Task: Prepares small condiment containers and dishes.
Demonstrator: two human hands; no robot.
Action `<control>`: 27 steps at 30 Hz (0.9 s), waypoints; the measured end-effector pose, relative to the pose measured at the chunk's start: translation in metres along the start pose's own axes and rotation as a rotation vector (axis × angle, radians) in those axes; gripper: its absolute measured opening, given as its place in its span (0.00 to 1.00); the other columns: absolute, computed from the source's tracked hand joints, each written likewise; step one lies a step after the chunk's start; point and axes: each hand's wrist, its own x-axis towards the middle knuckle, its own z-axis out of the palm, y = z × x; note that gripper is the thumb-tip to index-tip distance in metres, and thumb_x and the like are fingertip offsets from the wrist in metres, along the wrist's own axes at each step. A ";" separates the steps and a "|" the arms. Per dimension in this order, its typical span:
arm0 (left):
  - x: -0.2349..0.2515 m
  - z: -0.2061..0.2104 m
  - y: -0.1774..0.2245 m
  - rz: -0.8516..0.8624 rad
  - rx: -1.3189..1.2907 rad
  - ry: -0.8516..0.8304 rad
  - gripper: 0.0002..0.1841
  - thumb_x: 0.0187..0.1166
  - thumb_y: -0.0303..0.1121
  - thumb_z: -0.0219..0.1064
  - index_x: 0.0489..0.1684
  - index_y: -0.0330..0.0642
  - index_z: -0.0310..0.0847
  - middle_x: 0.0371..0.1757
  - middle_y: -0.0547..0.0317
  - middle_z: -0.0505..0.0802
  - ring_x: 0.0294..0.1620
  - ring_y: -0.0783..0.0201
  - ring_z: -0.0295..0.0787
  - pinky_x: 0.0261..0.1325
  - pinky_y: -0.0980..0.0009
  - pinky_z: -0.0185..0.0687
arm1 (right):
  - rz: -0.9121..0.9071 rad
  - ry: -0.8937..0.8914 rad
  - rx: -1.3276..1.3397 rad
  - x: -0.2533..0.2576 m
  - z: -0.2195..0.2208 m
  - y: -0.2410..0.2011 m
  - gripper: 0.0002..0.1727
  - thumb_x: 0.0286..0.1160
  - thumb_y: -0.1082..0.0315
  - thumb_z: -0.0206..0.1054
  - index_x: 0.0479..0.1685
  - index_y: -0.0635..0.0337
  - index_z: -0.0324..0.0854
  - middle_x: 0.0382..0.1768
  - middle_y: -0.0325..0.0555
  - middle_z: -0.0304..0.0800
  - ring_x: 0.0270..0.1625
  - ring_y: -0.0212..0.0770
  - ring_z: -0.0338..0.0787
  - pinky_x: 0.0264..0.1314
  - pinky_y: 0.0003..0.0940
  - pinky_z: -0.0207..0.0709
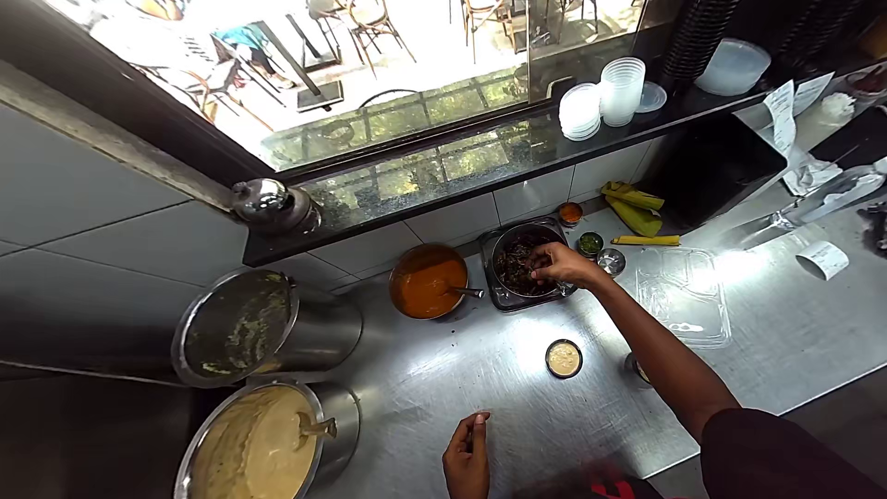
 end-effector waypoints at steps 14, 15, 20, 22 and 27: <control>0.002 -0.001 -0.002 -0.004 -0.006 0.003 0.11 0.86 0.31 0.61 0.46 0.39 0.91 0.20 0.64 0.83 0.13 0.72 0.66 0.16 0.77 0.61 | -0.040 0.339 -0.577 0.040 0.012 0.003 0.11 0.64 0.65 0.73 0.45 0.56 0.86 0.40 0.53 0.91 0.46 0.56 0.91 0.48 0.64 0.83; 0.002 -0.002 -0.001 -0.008 0.001 0.009 0.11 0.86 0.31 0.61 0.46 0.39 0.92 0.19 0.64 0.83 0.13 0.72 0.66 0.16 0.77 0.61 | -0.048 0.354 -0.578 0.045 0.012 0.005 0.11 0.64 0.64 0.73 0.44 0.56 0.87 0.38 0.52 0.91 0.45 0.56 0.91 0.46 0.64 0.83; 0.001 -0.005 -0.001 -0.021 0.009 0.034 0.11 0.86 0.30 0.61 0.45 0.39 0.92 0.19 0.64 0.82 0.13 0.72 0.65 0.16 0.77 0.60 | -0.141 0.256 -0.756 0.063 0.022 0.013 0.15 0.68 0.65 0.72 0.54 0.48 0.91 0.58 0.50 0.91 0.63 0.54 0.89 0.61 0.61 0.83; 0.000 -0.005 -0.001 -0.027 0.013 0.035 0.11 0.86 0.30 0.61 0.45 0.38 0.91 0.20 0.63 0.83 0.13 0.72 0.66 0.16 0.77 0.61 | -0.195 0.183 -0.820 0.067 0.026 0.015 0.24 0.60 0.71 0.74 0.60 0.42 0.91 0.71 0.52 0.82 0.71 0.57 0.83 0.65 0.61 0.81; 0.000 -0.005 -0.003 -0.009 -0.006 0.025 0.11 0.86 0.30 0.60 0.46 0.38 0.91 0.23 0.62 0.86 0.15 0.72 0.69 0.18 0.77 0.64 | -0.233 0.298 -0.775 0.067 0.026 0.024 0.14 0.65 0.65 0.75 0.51 0.51 0.91 0.63 0.53 0.85 0.64 0.56 0.86 0.61 0.58 0.83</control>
